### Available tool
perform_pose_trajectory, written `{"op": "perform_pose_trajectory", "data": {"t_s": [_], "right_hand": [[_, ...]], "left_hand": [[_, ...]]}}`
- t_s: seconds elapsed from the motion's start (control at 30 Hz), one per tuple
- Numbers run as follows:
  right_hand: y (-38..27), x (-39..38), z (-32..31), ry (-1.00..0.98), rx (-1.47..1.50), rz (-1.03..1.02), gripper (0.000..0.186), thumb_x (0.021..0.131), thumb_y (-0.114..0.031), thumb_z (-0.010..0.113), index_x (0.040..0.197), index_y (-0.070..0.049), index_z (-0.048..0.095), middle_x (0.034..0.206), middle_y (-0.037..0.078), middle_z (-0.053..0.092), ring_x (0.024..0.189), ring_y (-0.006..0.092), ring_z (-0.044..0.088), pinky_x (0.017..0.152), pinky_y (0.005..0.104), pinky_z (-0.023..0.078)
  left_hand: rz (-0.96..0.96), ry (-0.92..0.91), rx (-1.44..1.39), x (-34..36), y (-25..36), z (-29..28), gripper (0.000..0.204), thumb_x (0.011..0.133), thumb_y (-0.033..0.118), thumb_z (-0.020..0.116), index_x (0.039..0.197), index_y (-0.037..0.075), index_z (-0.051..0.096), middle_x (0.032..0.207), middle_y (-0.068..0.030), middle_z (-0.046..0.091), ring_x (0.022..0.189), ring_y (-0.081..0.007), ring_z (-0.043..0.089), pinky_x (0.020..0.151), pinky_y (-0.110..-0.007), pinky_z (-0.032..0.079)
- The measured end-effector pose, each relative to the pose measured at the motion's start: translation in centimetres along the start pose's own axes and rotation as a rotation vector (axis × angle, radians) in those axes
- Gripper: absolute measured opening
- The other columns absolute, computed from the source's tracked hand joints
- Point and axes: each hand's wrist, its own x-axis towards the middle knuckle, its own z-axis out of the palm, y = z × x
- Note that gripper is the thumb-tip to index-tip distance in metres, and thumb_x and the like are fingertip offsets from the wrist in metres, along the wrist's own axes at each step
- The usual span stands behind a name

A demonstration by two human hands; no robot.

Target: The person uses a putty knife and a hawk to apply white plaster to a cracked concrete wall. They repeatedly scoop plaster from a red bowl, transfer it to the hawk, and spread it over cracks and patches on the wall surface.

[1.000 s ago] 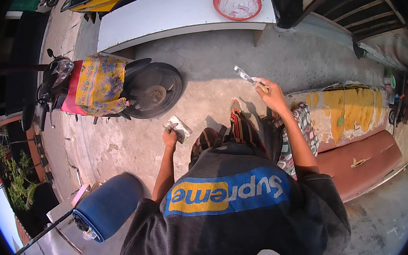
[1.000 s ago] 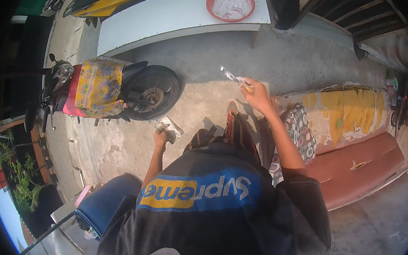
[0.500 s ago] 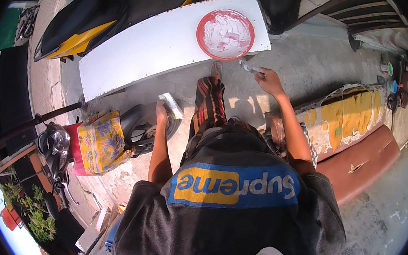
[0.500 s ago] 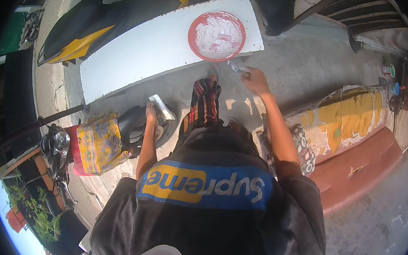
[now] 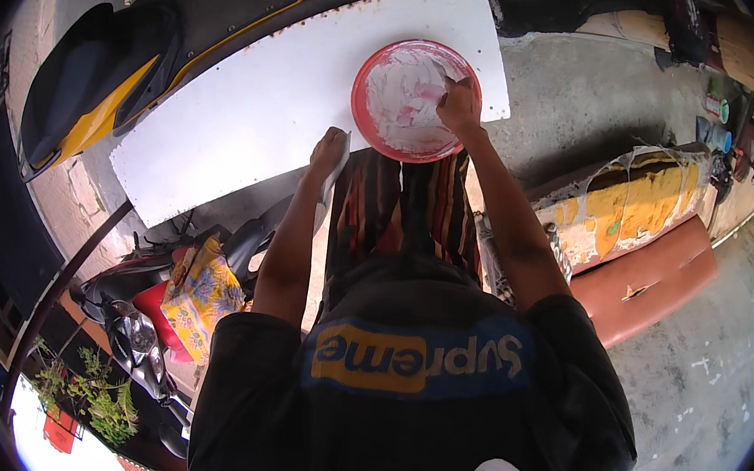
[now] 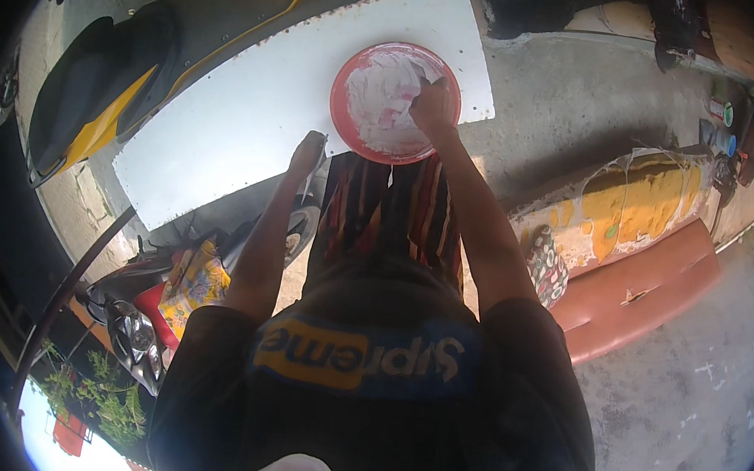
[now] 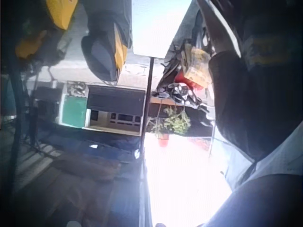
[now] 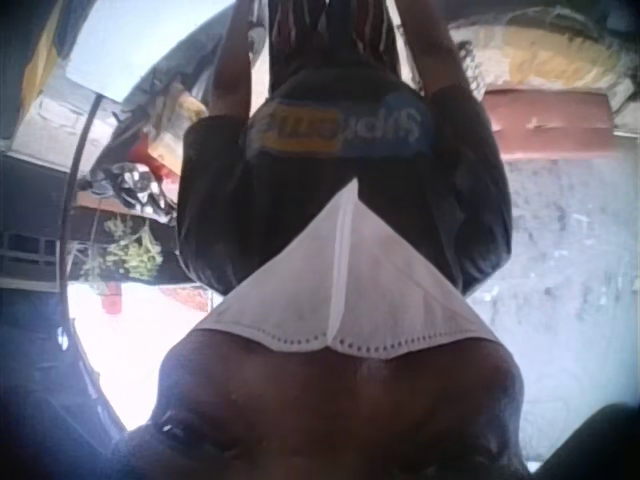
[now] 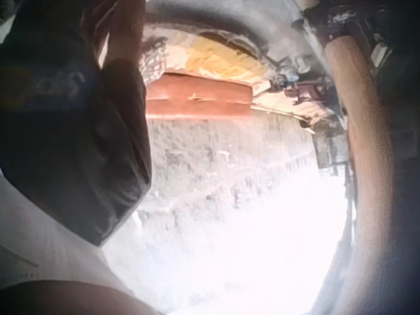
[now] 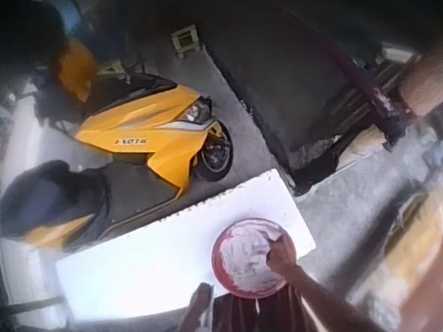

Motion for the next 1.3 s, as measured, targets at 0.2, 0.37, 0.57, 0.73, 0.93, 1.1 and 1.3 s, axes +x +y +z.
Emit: {"op": "perform_pose_trajectory", "data": {"t_s": [0.2,0.37,0.57,0.73,0.93,1.1,1.3], "right_hand": [[-5.7,0.1,0.1,-0.157,-0.071,0.084,0.041,0.073,-0.002,0.06,0.112,0.0,0.048,0.104,0.022,0.042,0.089,0.0404,0.059,0.074,0.0474,0.051],[-5.2,-1.1,4.1,-0.207,-0.08,0.067,0.031,0.073,0.0,0.059,0.101,0.004,0.049,0.105,0.024,0.04,0.083,0.041,0.06,0.071,0.0472,0.052],[-5.1,-0.6,1.0,-0.325,-0.068,-0.026,0.032,0.074,-0.004,0.059,0.105,0.003,0.053,0.105,0.026,0.041,0.08,0.0401,0.061,0.069,0.0456,0.053],[-5.8,1.1,0.4,-0.236,0.018,0.004,0.046,0.073,-0.005,0.061,0.118,0.0,0.053,0.106,0.027,0.044,0.084,0.0413,0.06,0.073,0.0448,0.052],[-6.5,-1.0,0.7,-0.307,0.054,-0.105,0.033,0.073,-0.007,0.056,0.106,-0.005,0.057,0.106,0.025,0.043,0.086,0.039,0.059,0.074,0.0459,0.049],[-7.3,1.4,-3.8,-0.143,0.137,-0.207,0.043,0.072,-0.009,0.058,0.115,-0.007,0.058,0.103,0.026,0.047,0.087,0.0388,0.059,0.075,0.0432,0.051],[-10.1,0.9,-4.6,-0.098,0.127,-0.231,0.044,0.071,-0.007,0.06,0.115,-0.008,0.058,0.096,0.024,0.053,0.085,0.0376,0.059,0.076,0.0415,0.051]], "left_hand": [[-0.085,-0.232,-0.306,1.3,2.9,1.6,0.044,0.085,0.036,0.055,0.119,0.011,0.044,0.074,-0.0043,0.058,0.046,-0.012,0.046,0.041,-0.026,0.036],[-0.082,-0.52,-0.802,4.3,-1.2,2.3,0.041,0.093,0.031,0.043,0.13,0.013,0.042,0.096,0.0005,0.056,0.071,-0.0096,0.05,0.059,-0.021,0.041],[-0.124,-0.648,-1.122,3.3,-1.3,3.1,0.033,0.095,0.031,0.042,0.123,0.015,0.046,0.085,-0.0009,0.051,0.064,-0.0121,0.049,0.052,-0.023,0.041],[-0.184,-0.573,-1.036,1.3,2.9,3.1,0.029,0.098,0.037,0.036,0.116,0.017,0.047,0.072,-0.0015,0.047,0.052,-0.0146,0.046,0.045,-0.026,0.039],[-0.261,-0.414,-1.139,0.3,4.4,2.6,0.035,0.096,0.04,0.036,0.119,0.016,0.046,0.077,-0.0007,0.05,0.055,-0.0136,0.047,0.045,-0.025,0.039],[-0.097,-0.369,-0.894,-1.5,7.0,0.3,0.046,0.095,0.051,0.031,0.117,0.013,0.047,0.072,-0.0016,0.048,0.051,-0.0126,0.046,0.046,-0.025,0.04],[-0.01,-0.338,-0.858,-2.2,10.6,-2.5,0.051,0.092,0.054,0.036,0.118,0.01,0.044,0.069,-0.0019,0.046,0.049,-0.0117,0.045,0.046,-0.026,0.038]]}}
